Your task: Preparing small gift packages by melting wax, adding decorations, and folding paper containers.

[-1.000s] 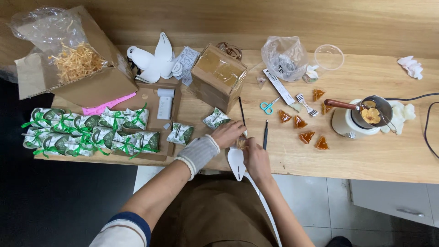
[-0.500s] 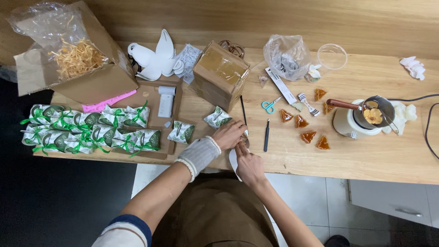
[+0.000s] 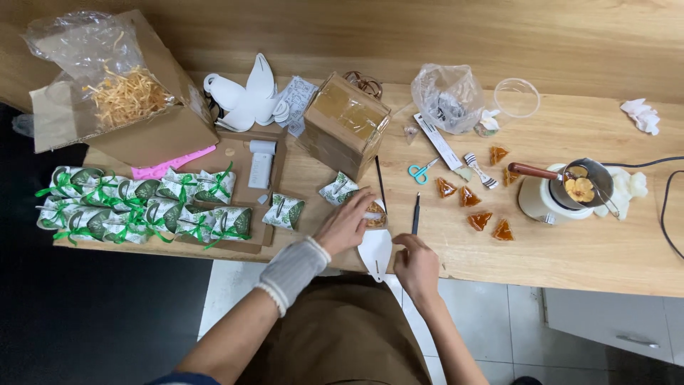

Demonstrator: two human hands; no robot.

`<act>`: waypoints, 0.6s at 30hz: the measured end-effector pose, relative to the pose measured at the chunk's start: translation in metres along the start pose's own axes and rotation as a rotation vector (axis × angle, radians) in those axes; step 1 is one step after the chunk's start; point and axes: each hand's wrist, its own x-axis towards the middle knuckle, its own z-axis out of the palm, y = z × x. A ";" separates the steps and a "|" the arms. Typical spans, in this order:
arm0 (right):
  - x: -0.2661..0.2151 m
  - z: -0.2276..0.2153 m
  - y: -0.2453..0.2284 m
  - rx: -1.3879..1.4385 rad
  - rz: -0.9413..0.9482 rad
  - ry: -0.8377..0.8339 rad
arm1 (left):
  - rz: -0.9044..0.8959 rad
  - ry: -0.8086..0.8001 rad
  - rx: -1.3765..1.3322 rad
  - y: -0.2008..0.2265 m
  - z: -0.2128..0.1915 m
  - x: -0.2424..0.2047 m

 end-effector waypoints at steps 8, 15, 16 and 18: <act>0.022 0.010 0.037 0.202 0.439 0.045 | -0.541 0.177 -0.269 -0.001 0.041 -0.023; 0.086 0.025 0.072 -0.261 0.491 -0.064 | -0.642 0.187 -0.457 -0.025 0.081 -0.008; 0.093 0.021 0.069 -0.300 0.523 -0.129 | -0.636 0.207 -0.407 -0.028 0.084 -0.005; 0.100 0.014 0.069 -0.296 0.520 -0.140 | -0.637 0.227 -0.402 -0.026 0.085 -0.003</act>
